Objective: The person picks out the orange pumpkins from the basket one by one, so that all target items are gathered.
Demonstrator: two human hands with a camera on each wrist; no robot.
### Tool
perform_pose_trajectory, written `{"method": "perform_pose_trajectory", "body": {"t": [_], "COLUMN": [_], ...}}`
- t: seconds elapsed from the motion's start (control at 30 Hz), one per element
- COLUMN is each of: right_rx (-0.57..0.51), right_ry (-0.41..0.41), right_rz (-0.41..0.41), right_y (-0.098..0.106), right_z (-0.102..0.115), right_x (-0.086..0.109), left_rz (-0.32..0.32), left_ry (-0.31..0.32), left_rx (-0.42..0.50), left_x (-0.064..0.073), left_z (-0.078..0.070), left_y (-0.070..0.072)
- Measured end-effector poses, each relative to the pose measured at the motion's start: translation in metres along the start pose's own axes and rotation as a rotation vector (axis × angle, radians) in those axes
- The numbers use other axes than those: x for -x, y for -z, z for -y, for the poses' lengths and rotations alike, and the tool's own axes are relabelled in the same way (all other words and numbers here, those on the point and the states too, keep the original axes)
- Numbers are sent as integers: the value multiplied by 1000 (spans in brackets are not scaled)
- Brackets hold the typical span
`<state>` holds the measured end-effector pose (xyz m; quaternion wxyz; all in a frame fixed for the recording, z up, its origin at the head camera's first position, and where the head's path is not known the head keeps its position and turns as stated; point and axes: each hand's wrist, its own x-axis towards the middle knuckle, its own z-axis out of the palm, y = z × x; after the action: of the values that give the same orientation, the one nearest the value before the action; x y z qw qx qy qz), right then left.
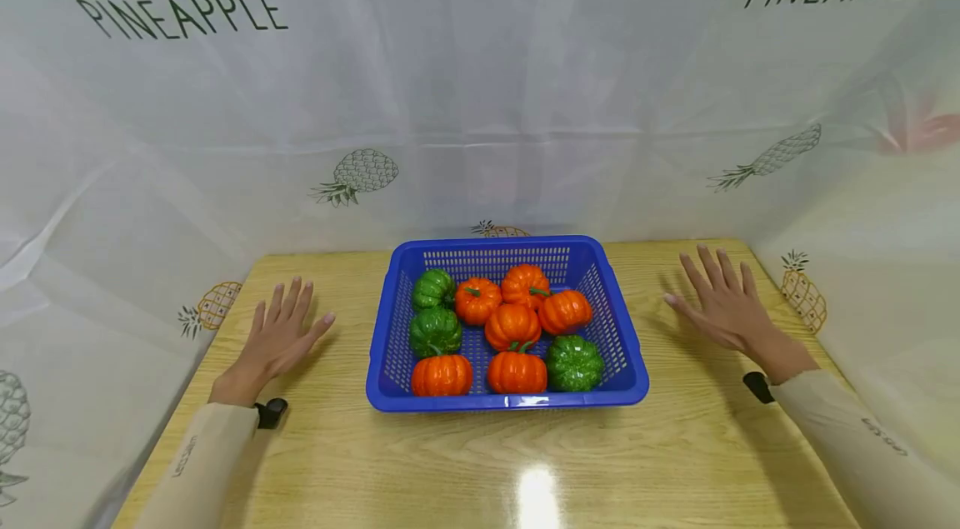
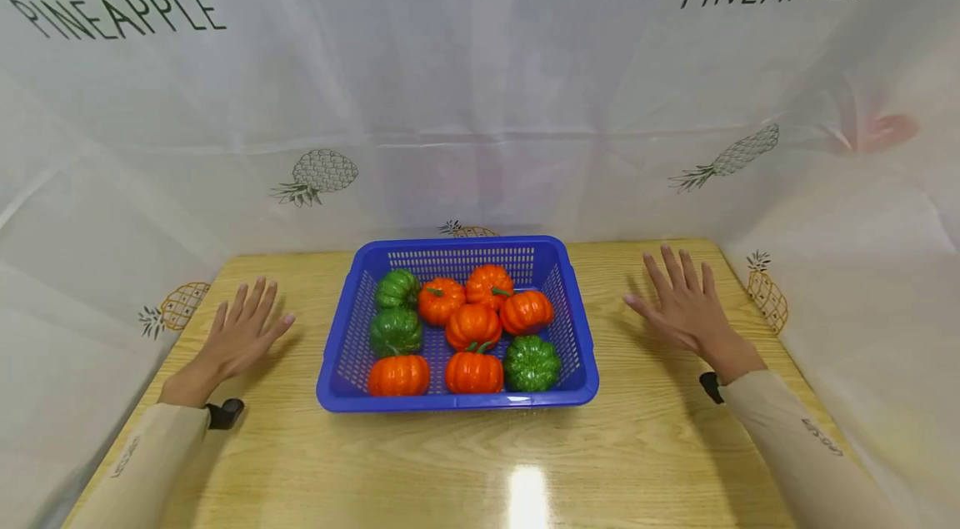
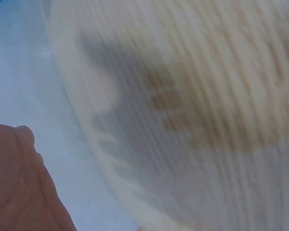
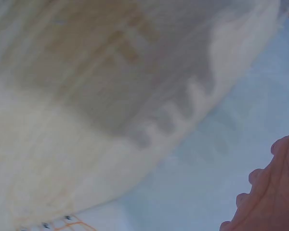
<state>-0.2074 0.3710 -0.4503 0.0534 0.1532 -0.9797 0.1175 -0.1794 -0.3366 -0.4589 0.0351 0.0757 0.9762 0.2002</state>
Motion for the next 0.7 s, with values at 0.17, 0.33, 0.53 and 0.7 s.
{"method": "perform_pose_trajectory", "body": {"t": [0.17,0.33,0.53,0.7], "right_rx": [24,60,71,101], "right_ry": [58,100,170,234], "right_rz": [-36,-30,-43,-59], "right_y": [12,25,36,40], "right_z": [17,41,70,92], "right_x": [-7,-14,-21,-26], "left_rz": [20,26,8,18], "left_ry": [-10,-33,-73,-108], "left_rx": [-26,-29,-28,-26], "left_x": [-3,-5,-7,-5], "left_z": [-11,-23,-41,-59], "left_y": [5,8,11,17]}}
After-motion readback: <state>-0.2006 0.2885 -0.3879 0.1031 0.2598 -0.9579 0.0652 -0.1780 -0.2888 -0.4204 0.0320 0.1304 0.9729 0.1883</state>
